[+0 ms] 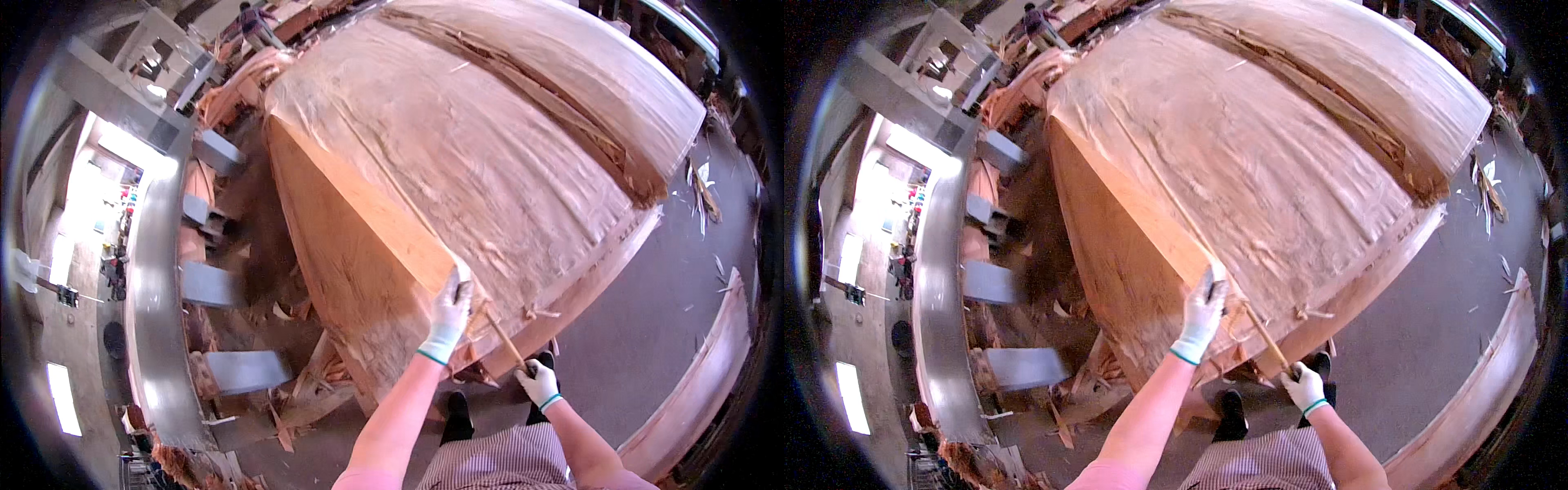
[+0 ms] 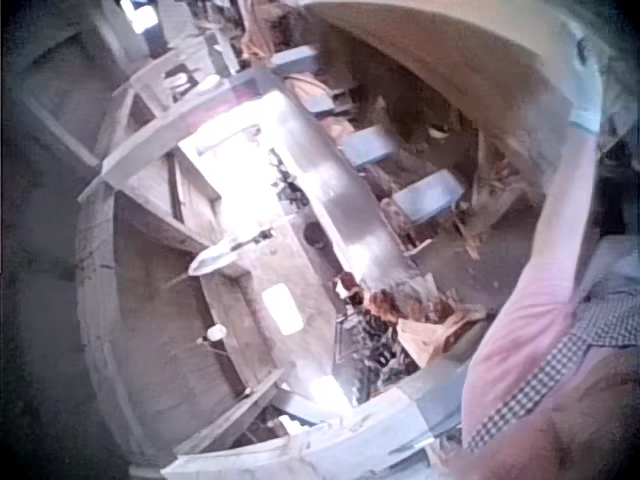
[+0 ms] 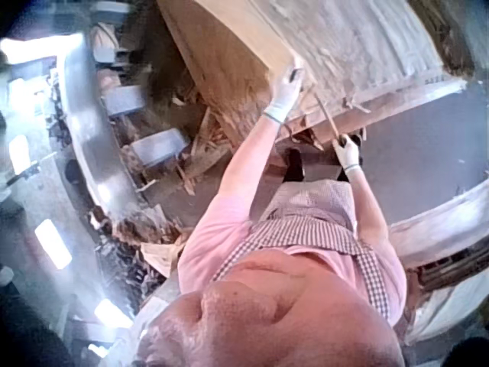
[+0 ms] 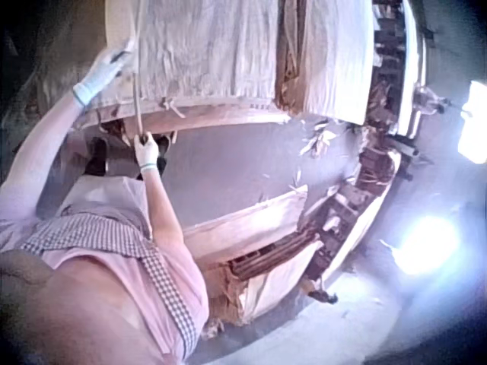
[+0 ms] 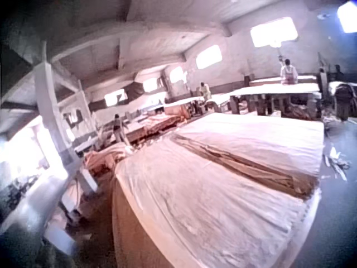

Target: The person uses a small cutting tool to trim and smooth the edges of large wood veneer sheets on a work table, then moves and stacks several sheets by hand.

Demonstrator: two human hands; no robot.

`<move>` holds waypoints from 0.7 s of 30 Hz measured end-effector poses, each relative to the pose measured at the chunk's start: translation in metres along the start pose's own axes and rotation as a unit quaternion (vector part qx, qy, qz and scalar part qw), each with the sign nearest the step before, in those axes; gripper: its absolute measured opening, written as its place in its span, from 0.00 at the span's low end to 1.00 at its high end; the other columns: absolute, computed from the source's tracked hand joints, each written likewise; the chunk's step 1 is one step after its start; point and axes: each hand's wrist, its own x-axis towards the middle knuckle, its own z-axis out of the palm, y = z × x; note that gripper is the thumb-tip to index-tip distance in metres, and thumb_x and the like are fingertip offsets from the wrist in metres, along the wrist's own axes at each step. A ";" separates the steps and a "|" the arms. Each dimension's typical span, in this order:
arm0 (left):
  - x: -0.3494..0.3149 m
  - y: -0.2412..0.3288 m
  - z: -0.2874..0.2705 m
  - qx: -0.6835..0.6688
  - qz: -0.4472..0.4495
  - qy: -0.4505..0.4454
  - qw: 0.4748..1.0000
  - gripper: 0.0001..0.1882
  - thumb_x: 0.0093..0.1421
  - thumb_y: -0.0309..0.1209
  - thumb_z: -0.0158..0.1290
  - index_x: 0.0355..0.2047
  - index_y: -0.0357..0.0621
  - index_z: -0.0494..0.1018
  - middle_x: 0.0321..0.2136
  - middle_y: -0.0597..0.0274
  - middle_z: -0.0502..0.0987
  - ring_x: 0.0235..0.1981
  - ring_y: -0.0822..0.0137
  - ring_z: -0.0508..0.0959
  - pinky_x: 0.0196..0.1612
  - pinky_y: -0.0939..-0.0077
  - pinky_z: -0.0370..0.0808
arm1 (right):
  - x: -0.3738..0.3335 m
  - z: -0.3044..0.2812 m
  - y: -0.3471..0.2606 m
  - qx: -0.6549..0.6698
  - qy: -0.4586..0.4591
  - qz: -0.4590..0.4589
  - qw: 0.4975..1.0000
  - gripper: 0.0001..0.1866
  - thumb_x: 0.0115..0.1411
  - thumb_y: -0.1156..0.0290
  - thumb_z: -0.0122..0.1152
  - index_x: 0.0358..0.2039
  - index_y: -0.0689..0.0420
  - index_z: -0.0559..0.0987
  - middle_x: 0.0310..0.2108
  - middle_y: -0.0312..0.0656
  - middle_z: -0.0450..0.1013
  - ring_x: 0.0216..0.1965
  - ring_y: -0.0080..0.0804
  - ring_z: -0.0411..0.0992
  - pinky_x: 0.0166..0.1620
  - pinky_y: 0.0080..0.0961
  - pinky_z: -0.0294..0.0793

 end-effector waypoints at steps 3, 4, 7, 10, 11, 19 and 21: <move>0.046 0.028 0.084 -0.012 0.038 -0.068 0.997 0.22 0.63 0.36 0.49 0.55 0.41 0.66 0.28 0.62 0.76 0.24 0.77 0.71 0.26 0.79 0.71 | 0.041 -0.017 0.002 -0.164 -0.122 0.008 0.979 0.19 0.55 0.57 0.57 0.38 0.61 0.73 0.30 0.53 0.76 0.33 0.46 0.75 0.38 0.36 0.73; 0.062 0.018 0.109 0.032 0.073 -0.066 0.995 0.22 0.63 0.36 0.49 0.55 0.41 0.66 0.29 0.58 0.76 0.25 0.73 0.74 0.27 0.76 0.72 | 0.048 -0.019 -0.006 -0.194 -0.155 0.006 0.969 0.20 0.56 0.55 0.54 0.39 0.60 0.73 0.31 0.54 0.76 0.35 0.49 0.75 0.39 0.38 0.73; 0.099 0.003 0.187 0.124 0.099 -0.076 0.984 0.23 0.62 0.35 0.48 0.55 0.40 0.65 0.33 0.46 0.77 0.30 0.58 0.78 0.32 0.68 0.73 | 0.076 -0.028 -0.008 -0.211 -0.213 -0.003 0.954 0.24 0.58 0.50 0.49 0.40 0.61 0.73 0.31 0.54 0.76 0.35 0.52 0.75 0.39 0.41 0.73; 0.111 0.002 0.249 0.215 0.051 -0.098 0.970 0.25 0.60 0.36 0.47 0.56 0.40 0.63 0.38 0.40 0.75 0.40 0.45 0.76 0.42 0.59 0.72 | 0.094 -0.028 0.000 -0.159 -0.240 -0.026 0.957 0.26 0.59 0.50 0.49 0.42 0.63 0.72 0.34 0.56 0.76 0.38 0.53 0.74 0.42 0.41 0.71; 0.113 0.008 0.268 0.234 0.024 -0.125 0.964 0.25 0.60 0.36 0.46 0.56 0.40 0.63 0.38 0.40 0.75 0.40 0.45 0.76 0.43 0.59 0.72 | 0.101 -0.025 0.012 -0.132 -0.245 -0.050 0.959 0.27 0.59 0.50 0.49 0.44 0.64 0.72 0.34 0.57 0.75 0.38 0.54 0.74 0.43 0.41 0.71; 0.111 0.041 0.258 0.313 0.007 -0.253 0.915 0.30 0.57 0.47 0.52 0.53 0.38 0.66 0.44 0.43 0.74 0.48 0.49 0.73 0.53 0.61 0.67 | 0.093 -0.135 -0.095 0.182 -0.401 0.141 0.887 0.14 0.58 0.58 0.58 0.33 0.56 0.75 0.14 0.36 0.68 0.15 0.22 0.67 0.17 0.23 0.65; 0.100 0.126 0.239 0.390 0.099 -0.084 0.912 0.38 0.55 0.47 0.56 0.58 0.35 0.58 0.56 0.41 0.61 0.59 0.48 0.61 0.62 0.61 0.56 | 0.103 -0.164 -0.099 0.353 -0.398 0.145 0.834 0.11 0.59 0.61 0.56 0.29 0.56 0.74 0.12 0.31 0.64 0.11 0.20 0.60 0.14 0.20 0.58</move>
